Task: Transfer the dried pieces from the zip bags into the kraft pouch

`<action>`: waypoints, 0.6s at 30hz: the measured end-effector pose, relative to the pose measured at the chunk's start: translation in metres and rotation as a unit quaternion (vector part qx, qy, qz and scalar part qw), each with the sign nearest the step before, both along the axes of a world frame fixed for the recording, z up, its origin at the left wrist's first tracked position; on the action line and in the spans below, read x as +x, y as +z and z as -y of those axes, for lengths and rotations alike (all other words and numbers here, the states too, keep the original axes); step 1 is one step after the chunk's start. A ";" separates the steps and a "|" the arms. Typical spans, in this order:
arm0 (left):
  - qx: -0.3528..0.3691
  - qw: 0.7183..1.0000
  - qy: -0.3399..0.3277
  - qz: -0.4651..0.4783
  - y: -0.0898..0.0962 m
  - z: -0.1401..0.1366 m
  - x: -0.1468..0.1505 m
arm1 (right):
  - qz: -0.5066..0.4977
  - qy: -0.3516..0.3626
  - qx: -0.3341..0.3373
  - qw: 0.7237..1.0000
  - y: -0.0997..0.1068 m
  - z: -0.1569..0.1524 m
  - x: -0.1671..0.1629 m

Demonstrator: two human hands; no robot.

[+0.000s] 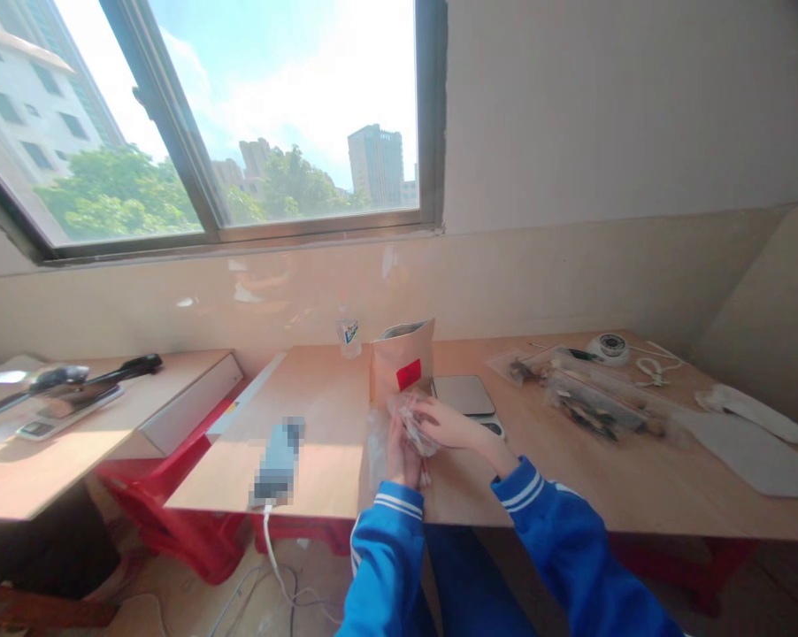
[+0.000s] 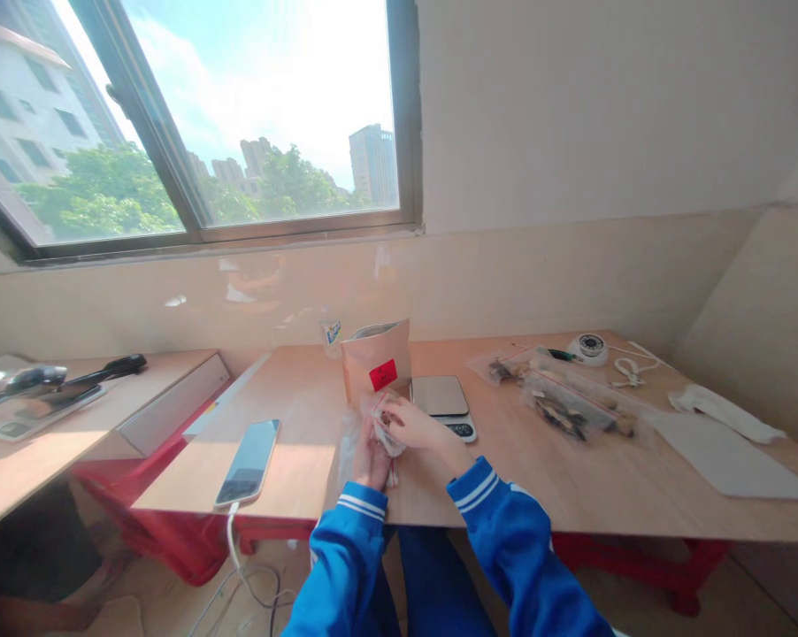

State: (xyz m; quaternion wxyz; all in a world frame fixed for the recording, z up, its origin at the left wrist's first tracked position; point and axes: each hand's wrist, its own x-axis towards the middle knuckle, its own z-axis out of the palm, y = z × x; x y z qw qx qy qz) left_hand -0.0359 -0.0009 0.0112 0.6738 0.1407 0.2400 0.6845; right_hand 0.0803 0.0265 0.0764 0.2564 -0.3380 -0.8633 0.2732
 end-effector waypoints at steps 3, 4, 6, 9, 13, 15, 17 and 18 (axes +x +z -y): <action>-0.021 1.000 -0.012 0.017 -0.003 -0.001 -0.002 | 0.001 -0.007 -0.021 1.000 0.001 0.009 0.005; -0.030 0.999 -0.008 0.020 -0.004 -0.002 -0.002 | -0.006 -0.011 -0.026 1.000 0.001 0.012 0.006; -0.046 0.999 0.004 0.028 -0.007 -0.003 -0.002 | -0.013 -0.020 -0.030 0.999 0.001 0.018 0.006; -0.044 0.998 0.001 0.033 -0.009 -0.004 -0.001 | 0.004 -0.030 -0.025 0.999 -0.003 0.019 0.002; -0.018 0.999 -0.007 0.030 -0.006 -0.004 0.001 | 0.021 -0.014 -0.031 0.999 -0.010 0.014 -0.006; -0.011 0.999 -0.001 0.032 -0.004 -0.002 0.001 | -0.002 -0.004 -0.026 1.000 -0.011 0.013 -0.007; -0.015 0.999 -0.001 0.034 -0.003 -0.001 0.000 | -0.033 0.006 -0.024 0.999 -0.009 0.013 -0.005; -0.021 0.999 -0.002 0.034 -0.003 -0.001 -0.001 | -0.047 0.007 -0.027 0.999 -0.007 0.014 -0.003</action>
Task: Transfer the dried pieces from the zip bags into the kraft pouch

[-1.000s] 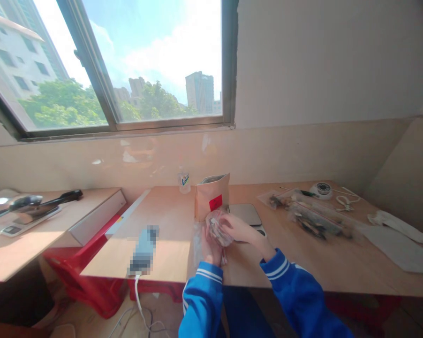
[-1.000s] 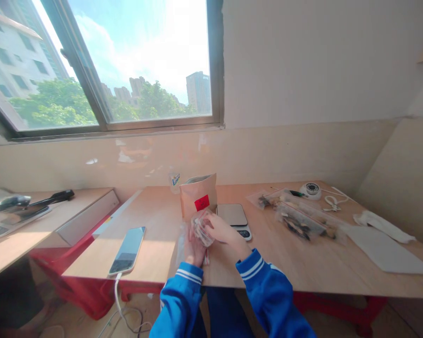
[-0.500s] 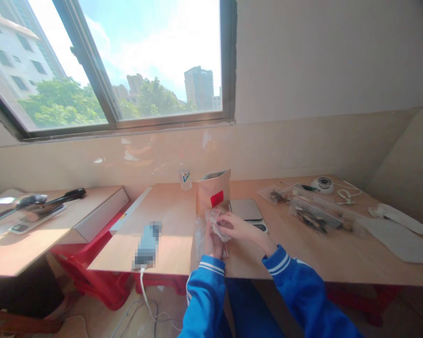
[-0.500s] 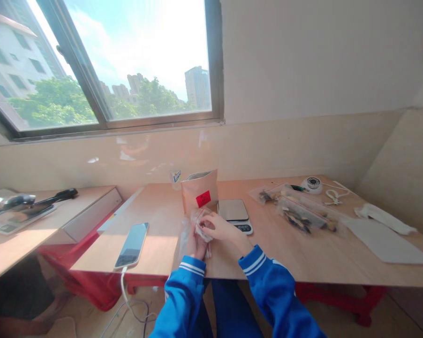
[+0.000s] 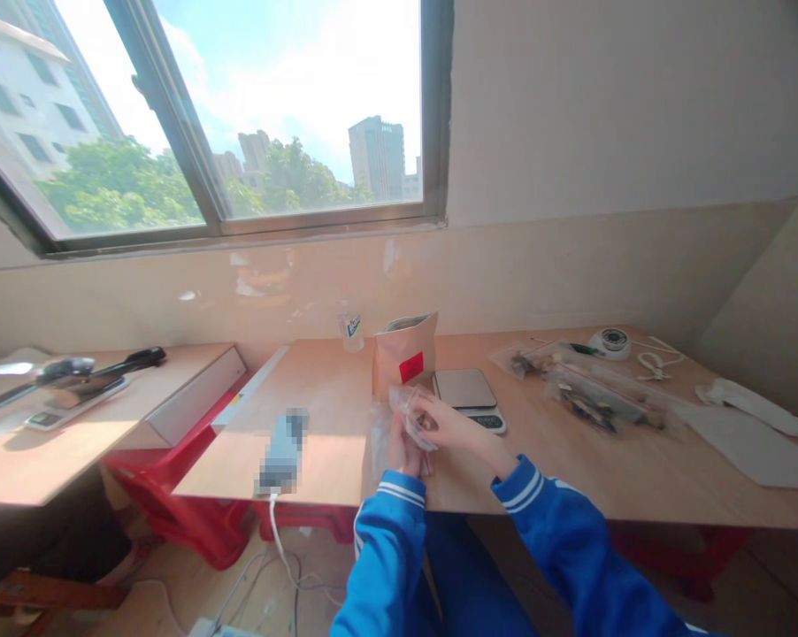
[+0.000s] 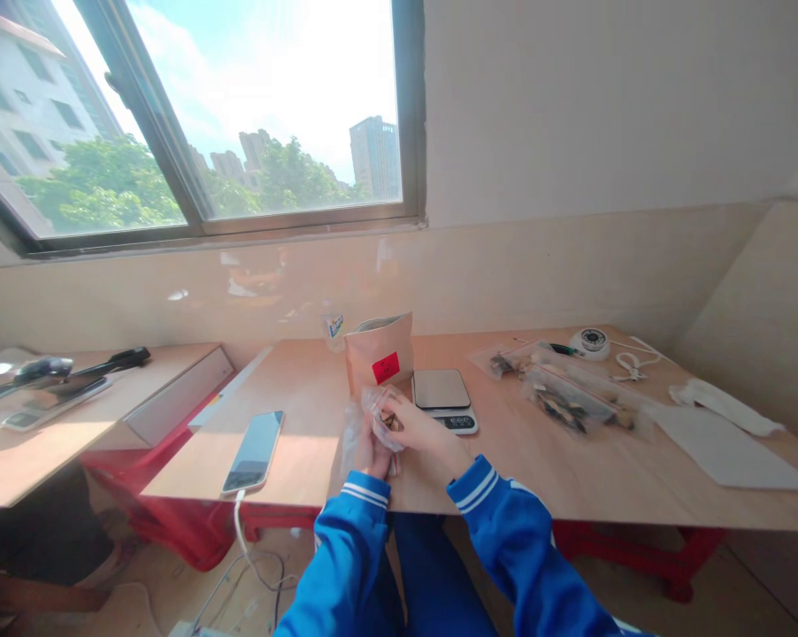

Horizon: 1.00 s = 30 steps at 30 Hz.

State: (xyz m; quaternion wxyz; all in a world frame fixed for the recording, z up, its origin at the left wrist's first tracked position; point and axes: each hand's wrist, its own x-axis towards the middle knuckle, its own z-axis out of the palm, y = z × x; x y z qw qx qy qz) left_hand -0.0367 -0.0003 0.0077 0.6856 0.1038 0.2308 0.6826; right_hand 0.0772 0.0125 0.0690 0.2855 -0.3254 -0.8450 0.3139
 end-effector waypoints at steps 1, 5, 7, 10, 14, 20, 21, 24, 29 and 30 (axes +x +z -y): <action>-0.006 1.000 -0.003 0.000 -0.001 0.000 -0.001 | -0.012 -0.002 -0.007 1.000 0.002 0.001 0.002; -0.024 1.000 0.014 0.009 -0.003 0.000 -0.005 | -0.051 -0.026 -0.037 0.998 0.003 0.000 0.007; -0.027 0.999 0.028 0.015 -0.002 0.001 -0.006 | -0.064 -0.040 -0.032 0.997 0.000 -0.002 0.006; -0.008 0.999 0.029 0.015 0.002 0.002 -0.005 | -0.052 -0.052 -0.014 0.997 -0.008 -0.005 0.003; 0.004 0.999 0.036 0.016 0.003 0.002 -0.002 | 0.013 -0.064 -0.026 0.997 -0.018 -0.006 -0.005; -0.008 0.999 0.034 0.040 0.000 0.001 -0.004 | -0.028 -0.069 0.002 0.997 -0.022 -0.006 -0.011; -0.008 0.999 0.032 0.037 0.000 0.001 -0.005 | -0.037 -0.072 -0.007 0.997 -0.020 -0.006 -0.011; -0.011 0.999 0.037 0.007 -0.001 0.001 -0.005 | -0.082 -0.093 -0.046 0.991 -0.017 -0.005 -0.006; -0.009 0.999 0.039 0.007 -0.001 -0.001 -0.005 | -0.186 -0.143 -0.120 0.965 -0.017 -0.006 -0.001; -0.018 0.999 0.040 0.016 -0.001 -0.001 -0.006 | -0.202 -0.150 -0.130 0.959 -0.017 -0.007 0.000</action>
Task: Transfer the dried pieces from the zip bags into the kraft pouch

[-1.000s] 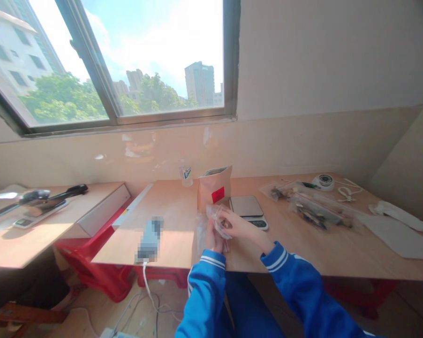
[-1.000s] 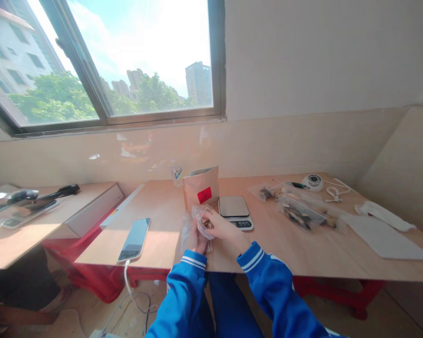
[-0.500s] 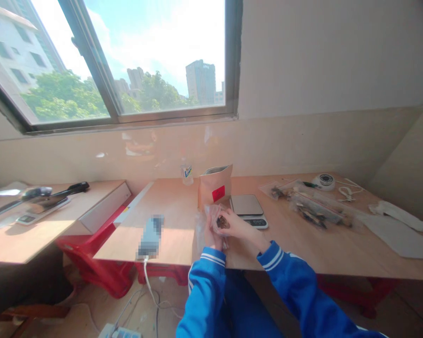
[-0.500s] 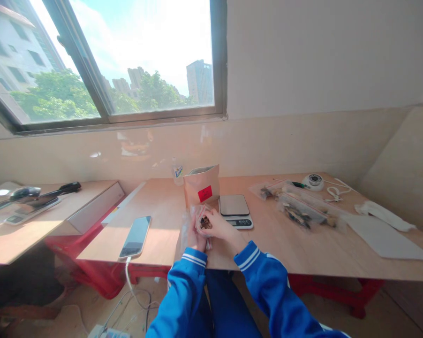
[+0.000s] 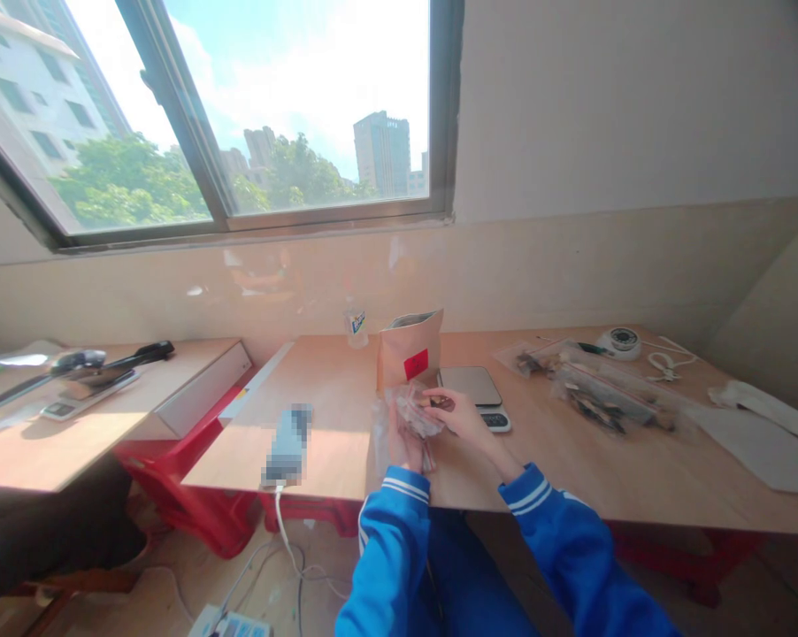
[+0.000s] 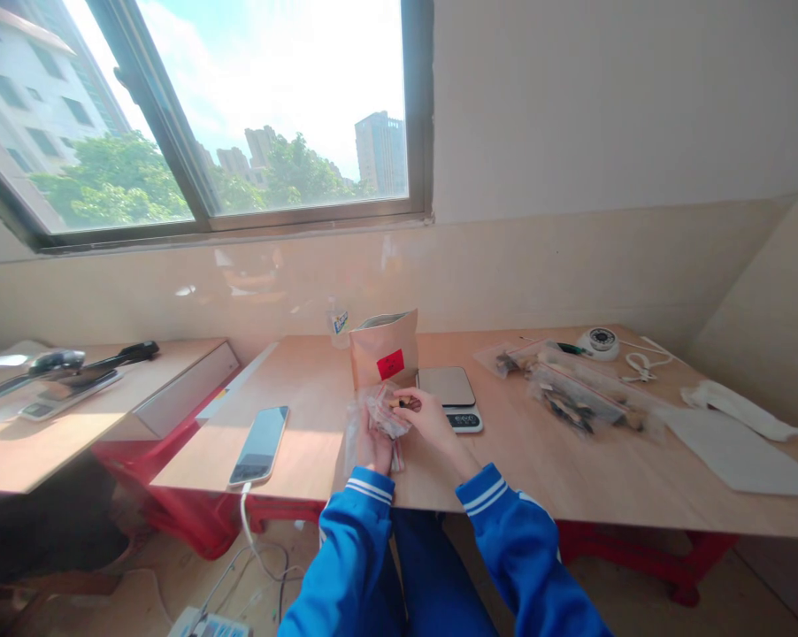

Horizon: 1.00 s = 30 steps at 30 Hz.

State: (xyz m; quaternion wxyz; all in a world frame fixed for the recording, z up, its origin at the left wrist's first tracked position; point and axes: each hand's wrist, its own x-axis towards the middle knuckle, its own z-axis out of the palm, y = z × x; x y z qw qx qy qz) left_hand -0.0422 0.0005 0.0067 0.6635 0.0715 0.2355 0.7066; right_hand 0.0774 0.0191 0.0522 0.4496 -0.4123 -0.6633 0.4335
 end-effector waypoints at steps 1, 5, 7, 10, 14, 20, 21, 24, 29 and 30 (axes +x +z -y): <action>-0.010 1.000 0.003 0.010 0.000 0.000 0.000 | -0.012 -0.005 -0.007 1.000 0.000 -0.001 0.001; -0.025 0.999 0.025 0.025 -0.003 -0.001 -0.002 | -0.044 -0.008 0.009 0.999 0.007 -0.005 0.005; -0.026 0.999 0.030 0.022 -0.005 -0.002 -0.002 | -0.062 -0.017 0.030 0.997 0.016 -0.010 0.007; -0.034 0.999 0.029 0.025 -0.007 -0.003 -0.002 | -0.088 -0.038 0.070 0.993 0.045 -0.030 0.007; -0.030 0.999 0.025 0.036 -0.008 -0.003 -0.002 | -0.110 -0.091 0.201 0.969 0.101 -0.076 -0.002; -0.008 1.000 0.007 0.021 -0.009 -0.002 -0.004 | 0.010 -0.062 0.326 0.943 0.131 -0.124 -0.026; -0.004 1.000 0.008 0.018 -0.010 -0.003 -0.004 | 0.023 -0.045 0.321 0.946 0.127 -0.126 -0.028; -0.003 1.000 0.009 0.021 -0.010 -0.003 -0.004 | 0.012 -0.031 0.295 0.955 0.111 -0.125 -0.031; -0.009 0.999 0.000 0.032 -0.009 -0.003 -0.004 | 0.024 -0.003 0.302 0.953 0.103 -0.117 -0.026; -0.007 0.999 0.002 0.034 -0.009 -0.003 -0.004 | 0.044 0.007 0.322 0.946 0.104 -0.115 -0.025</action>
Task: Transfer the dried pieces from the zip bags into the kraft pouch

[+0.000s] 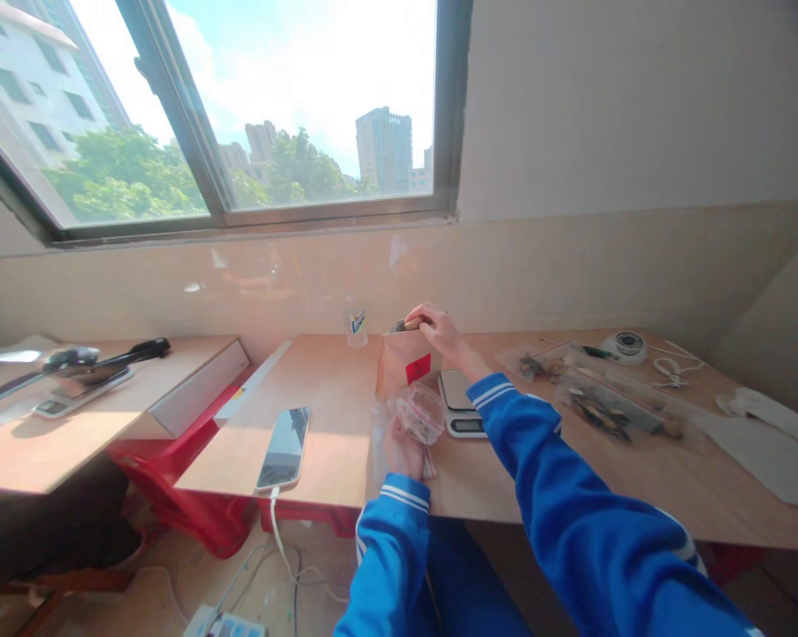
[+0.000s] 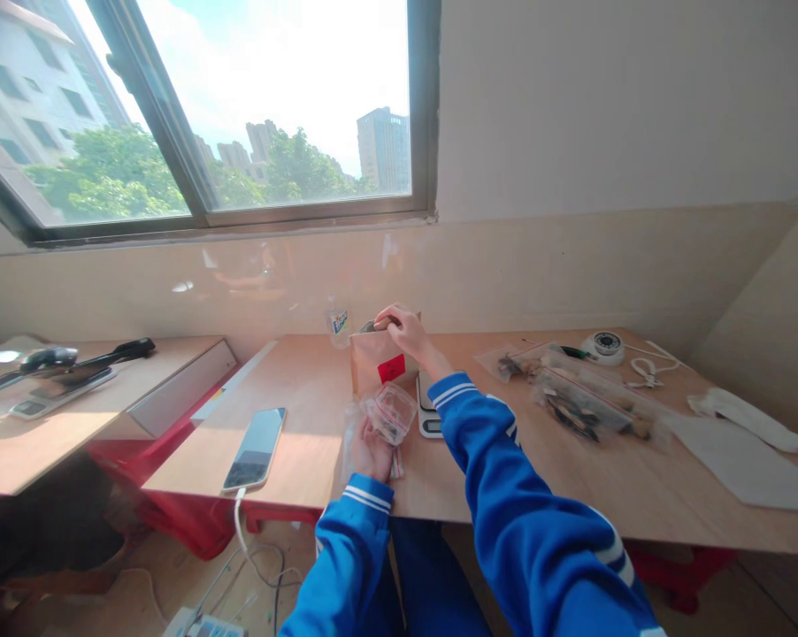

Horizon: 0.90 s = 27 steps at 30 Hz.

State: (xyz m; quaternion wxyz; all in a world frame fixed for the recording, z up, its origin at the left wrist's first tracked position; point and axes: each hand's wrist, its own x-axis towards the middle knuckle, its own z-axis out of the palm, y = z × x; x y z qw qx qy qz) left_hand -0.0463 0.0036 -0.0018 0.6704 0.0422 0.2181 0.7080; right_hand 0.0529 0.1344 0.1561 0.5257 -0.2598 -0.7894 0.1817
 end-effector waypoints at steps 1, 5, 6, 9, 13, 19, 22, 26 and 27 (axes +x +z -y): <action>0.001 1.000 0.001 0.002 0.001 0.000 0.000 | 0.024 0.002 0.022 0.999 0.001 0.002 0.001; 0.002 1.000 0.004 0.008 0.002 0.002 0.000 | 0.089 -0.026 0.061 0.994 0.003 0.012 -0.002; 0.004 1.000 0.006 0.008 0.002 0.002 0.000 | 0.093 -0.041 0.061 0.993 0.003 0.015 -0.003; 0.011 1.000 0.007 0.005 0.002 0.002 -0.002 | 0.054 -0.083 0.059 0.993 0.002 0.031 -0.005; 0.026 1.000 0.010 0.013 0.000 0.002 -0.003 | -0.041 -0.082 -0.011 0.996 -0.006 0.066 0.003; 0.017 1.000 0.016 -0.001 0.000 0.004 0.001 | 0.187 0.041 -0.230 0.954 -0.044 0.101 0.023; 0.007 1.000 0.015 -0.011 0.003 0.005 0.003 | 0.240 0.059 -0.235 0.940 -0.062 0.104 0.024; -0.018 0.998 0.035 -0.045 0.008 0.005 0.006 | 0.230 0.125 -0.225 0.939 -0.076 0.105 0.022; -0.021 0.998 0.040 -0.052 0.008 0.005 0.006 | 0.218 0.127 -0.228 0.940 -0.079 0.106 0.022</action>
